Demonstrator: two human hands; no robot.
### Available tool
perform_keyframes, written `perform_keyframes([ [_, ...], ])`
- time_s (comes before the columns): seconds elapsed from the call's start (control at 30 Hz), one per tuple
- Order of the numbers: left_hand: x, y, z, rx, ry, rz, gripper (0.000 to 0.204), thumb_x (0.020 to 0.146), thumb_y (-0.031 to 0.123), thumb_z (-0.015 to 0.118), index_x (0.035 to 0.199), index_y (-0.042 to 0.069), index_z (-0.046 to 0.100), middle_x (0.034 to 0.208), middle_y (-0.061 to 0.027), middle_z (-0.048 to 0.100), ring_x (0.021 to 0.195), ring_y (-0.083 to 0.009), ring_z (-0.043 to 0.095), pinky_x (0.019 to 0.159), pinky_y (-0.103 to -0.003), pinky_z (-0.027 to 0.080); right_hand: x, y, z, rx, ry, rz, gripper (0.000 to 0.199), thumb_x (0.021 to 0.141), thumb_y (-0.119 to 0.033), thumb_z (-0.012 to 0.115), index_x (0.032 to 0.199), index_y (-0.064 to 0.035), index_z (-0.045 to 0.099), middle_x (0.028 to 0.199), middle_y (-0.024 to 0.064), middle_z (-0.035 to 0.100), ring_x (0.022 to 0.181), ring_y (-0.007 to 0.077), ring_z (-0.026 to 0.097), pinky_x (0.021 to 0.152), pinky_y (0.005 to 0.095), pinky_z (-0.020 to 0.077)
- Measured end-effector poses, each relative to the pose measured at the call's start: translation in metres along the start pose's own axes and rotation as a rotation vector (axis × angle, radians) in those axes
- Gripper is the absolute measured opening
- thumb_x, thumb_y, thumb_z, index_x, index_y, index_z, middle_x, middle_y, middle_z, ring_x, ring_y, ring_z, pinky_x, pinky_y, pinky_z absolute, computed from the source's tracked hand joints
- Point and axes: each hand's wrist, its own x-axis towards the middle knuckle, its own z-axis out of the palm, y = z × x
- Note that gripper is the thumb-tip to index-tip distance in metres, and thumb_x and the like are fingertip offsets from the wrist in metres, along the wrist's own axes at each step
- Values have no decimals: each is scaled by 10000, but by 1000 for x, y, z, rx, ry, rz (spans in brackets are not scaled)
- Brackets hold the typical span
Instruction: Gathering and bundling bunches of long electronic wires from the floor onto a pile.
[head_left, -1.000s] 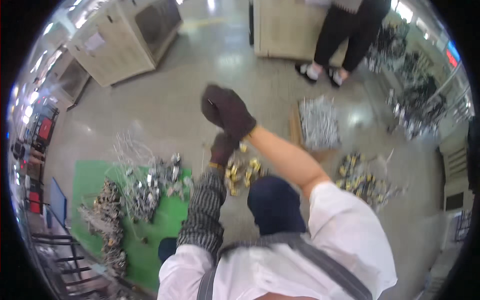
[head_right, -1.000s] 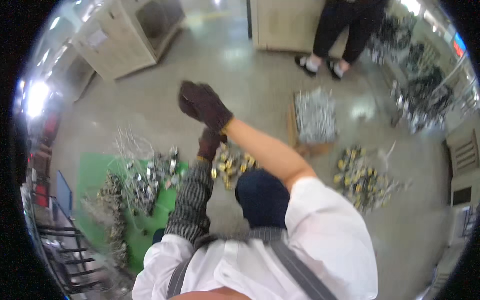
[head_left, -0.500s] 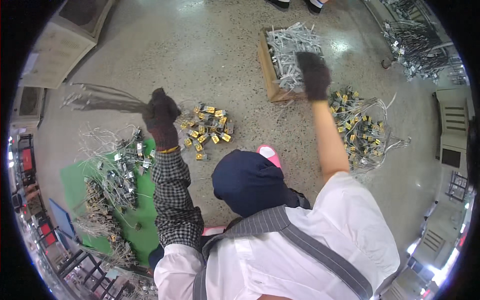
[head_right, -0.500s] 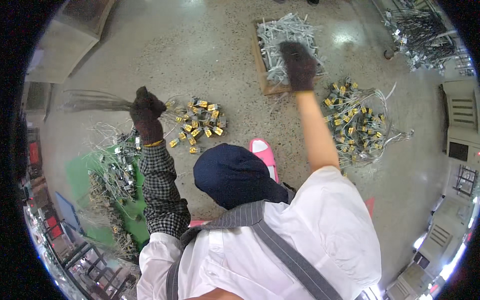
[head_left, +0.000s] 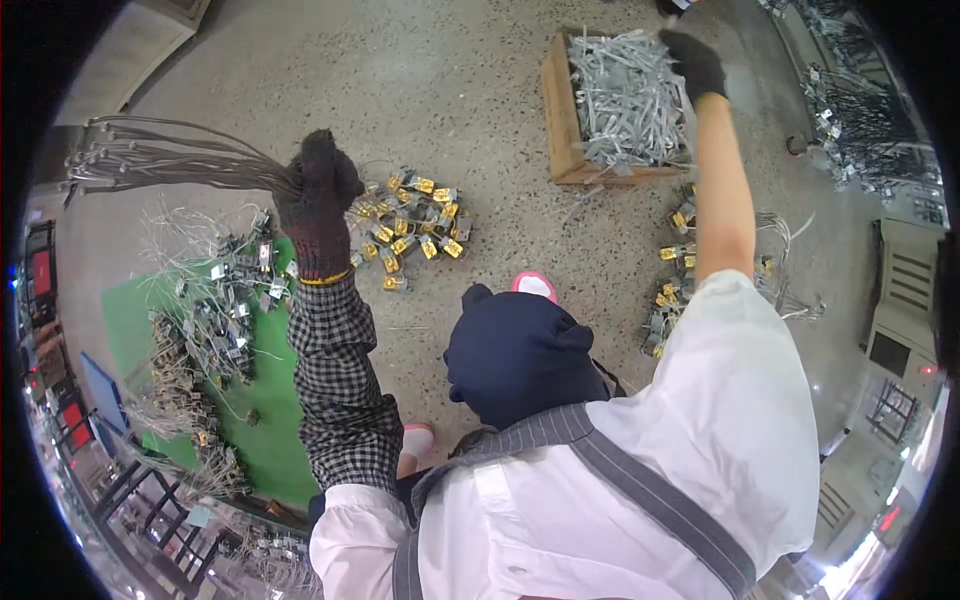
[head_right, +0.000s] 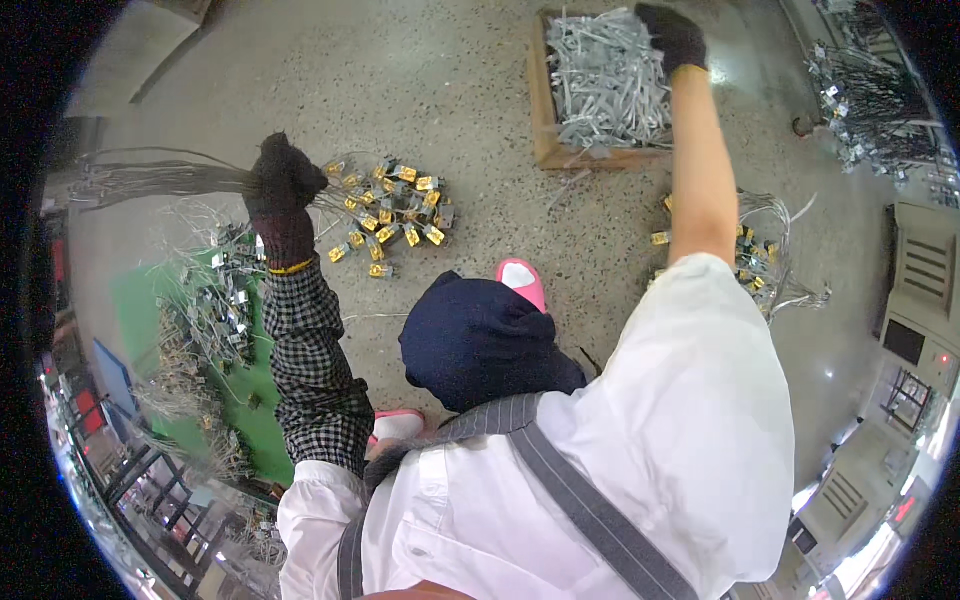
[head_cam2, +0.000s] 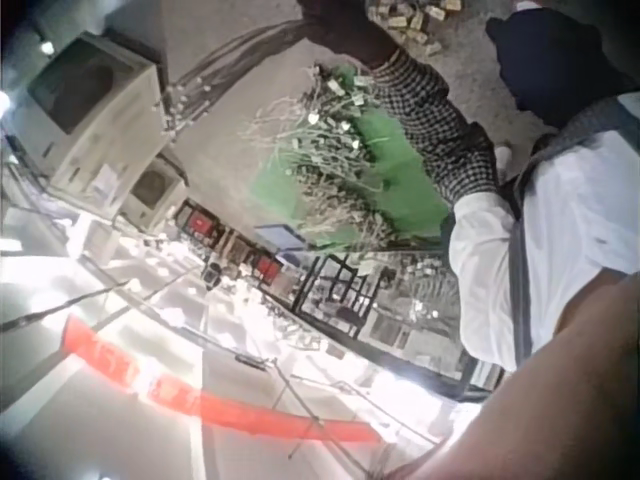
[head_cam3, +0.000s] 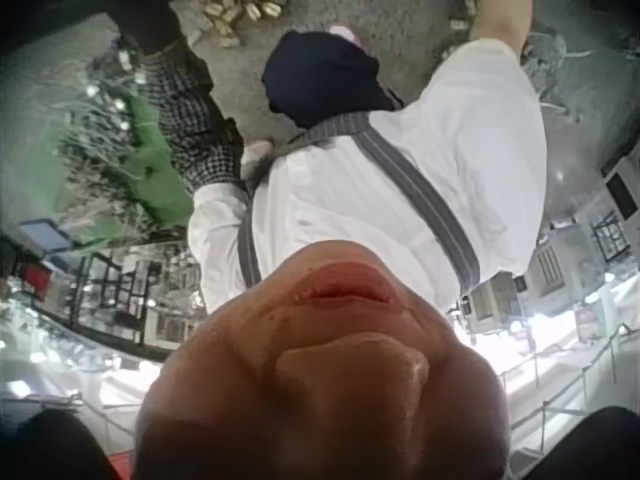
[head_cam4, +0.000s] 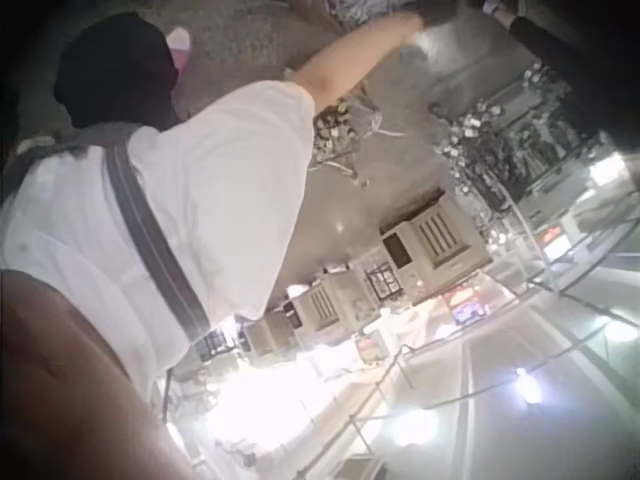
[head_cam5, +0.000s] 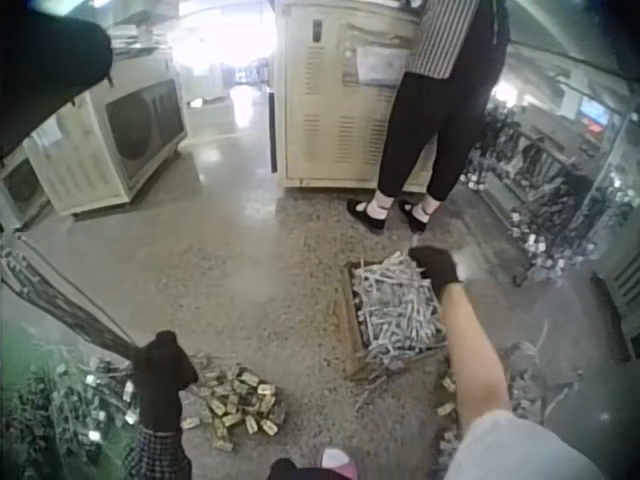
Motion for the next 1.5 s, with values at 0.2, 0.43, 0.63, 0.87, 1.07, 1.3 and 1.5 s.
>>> perform_keyframes([
  [0.2,3,7,9,54,-21,48,363,908,333,572,644,84,549,526,1,477,464,-81,410,438,-240,306,-154,-42,7,-641,-209,-819,156,760,-41,583,860,-96,690,981,81,654,859,226,644,796,308,502],
  [0.43,4,-6,9,-145,-100,12,294,923,302,559,761,60,600,555,2,494,475,-75,416,443,-230,328,-171,-48,69,-540,76,-215,297,801,-376,662,932,-113,705,918,95,686,875,240,650,798,341,493],
  [0.63,1,-5,15,-3,-113,62,315,918,341,571,796,53,606,578,0,509,482,-78,431,443,-235,342,-89,-16,22,-1104,165,44,511,742,-582,589,902,-111,703,927,134,673,883,311,628,794,410,481],
  [0.87,2,0,3,-104,-115,45,315,918,332,572,790,47,607,580,-6,516,483,-79,437,446,-229,345,-143,-48,25,-221,112,-133,225,807,-283,655,934,-106,708,972,93,678,855,269,652,767,337,501],
  [1.07,3,2,12,-27,-94,98,306,919,317,568,762,56,597,559,-3,503,470,-71,422,433,-232,327,-227,-22,81,-219,-336,-83,248,853,-210,638,997,-10,665,978,81,679,918,153,630,806,274,479],
  [1.3,6,-10,0,96,-78,91,346,925,319,553,670,85,559,536,10,491,452,-66,406,429,-238,317,-213,-28,107,-330,-350,-152,466,831,-485,565,1037,-82,676,1041,98,669,986,296,625,861,369,485],
  [1.5,2,-8,2,-107,-38,45,278,922,296,562,818,48,632,584,-3,527,470,-72,434,429,-228,314,-61,-60,66,-854,189,-91,370,784,-462,601,948,-145,698,929,128,675,901,317,631,782,397,483],
])
